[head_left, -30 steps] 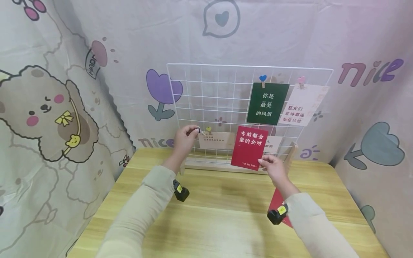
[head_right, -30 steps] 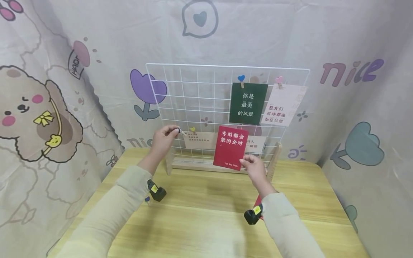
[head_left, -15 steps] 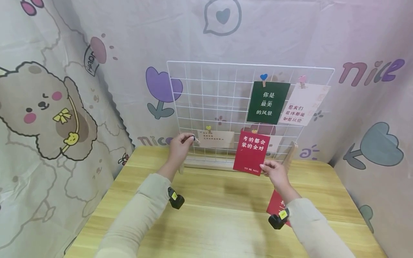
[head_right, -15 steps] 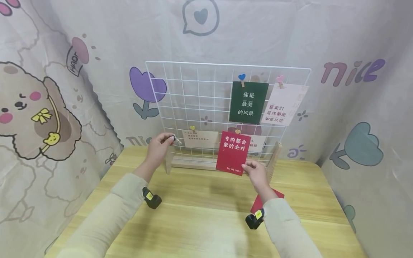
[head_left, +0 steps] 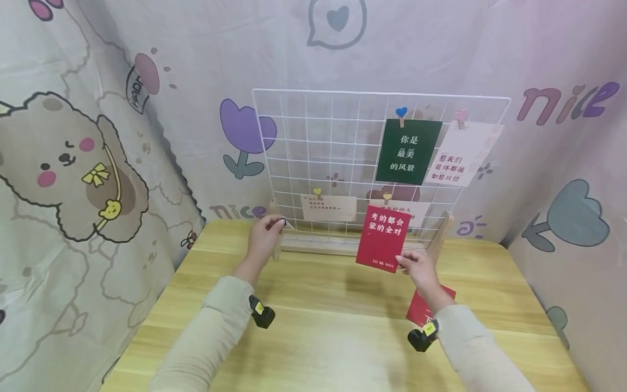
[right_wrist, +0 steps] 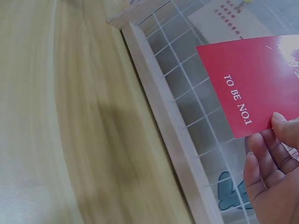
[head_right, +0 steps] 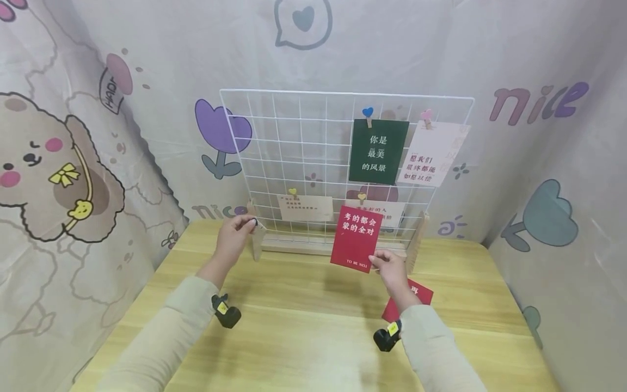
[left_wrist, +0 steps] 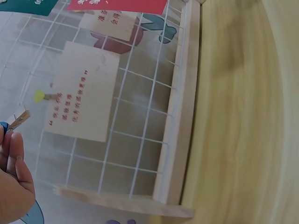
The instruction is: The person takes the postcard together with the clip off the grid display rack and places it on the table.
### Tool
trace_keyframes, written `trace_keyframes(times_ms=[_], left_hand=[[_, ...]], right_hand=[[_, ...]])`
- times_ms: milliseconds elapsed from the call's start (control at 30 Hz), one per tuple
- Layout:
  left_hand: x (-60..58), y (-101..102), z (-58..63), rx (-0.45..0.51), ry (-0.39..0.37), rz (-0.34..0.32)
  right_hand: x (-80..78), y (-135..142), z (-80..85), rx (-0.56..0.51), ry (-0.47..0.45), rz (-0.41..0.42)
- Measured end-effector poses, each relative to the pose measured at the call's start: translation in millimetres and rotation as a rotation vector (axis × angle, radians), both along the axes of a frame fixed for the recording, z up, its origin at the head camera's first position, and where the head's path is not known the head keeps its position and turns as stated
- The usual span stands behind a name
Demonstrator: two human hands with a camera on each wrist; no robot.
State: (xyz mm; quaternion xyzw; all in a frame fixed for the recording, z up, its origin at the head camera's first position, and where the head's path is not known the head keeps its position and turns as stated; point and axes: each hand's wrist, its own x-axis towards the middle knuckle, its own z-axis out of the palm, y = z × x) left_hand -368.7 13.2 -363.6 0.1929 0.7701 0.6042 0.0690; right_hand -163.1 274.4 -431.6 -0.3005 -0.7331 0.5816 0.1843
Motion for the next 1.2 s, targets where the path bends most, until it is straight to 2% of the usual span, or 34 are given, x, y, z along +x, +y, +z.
trace_keyframes(times_ms=[333, 533, 767, 1000, 1200], left_hand=[[-1.5, -17.8, -15.3, -0.056, -0.005, 0.027], [-1.0, -31.0, -26.0, -0.126, -0.011, 0.028], [5.6, -40.9, -40.8, -0.138, -0.078, 0.039], [10.6, -49.4, -50.9, -0.165, -0.102, 0.026], [13.4, -54.0, -61.3, -0.157, -0.173, 0.041]], right_hand=[[3.2, -0.6, -16.9, -0.054, -0.022, -0.032], [7.2, -1.1, -23.9, -0.067, -0.043, -0.028], [10.5, 1.8, -38.0, -0.102, -0.065, -0.041], [15.2, 2.8, -51.1, -0.131, -0.108, -0.062], [19.1, 4.3, -56.8, -0.144, -0.112, -0.086]])
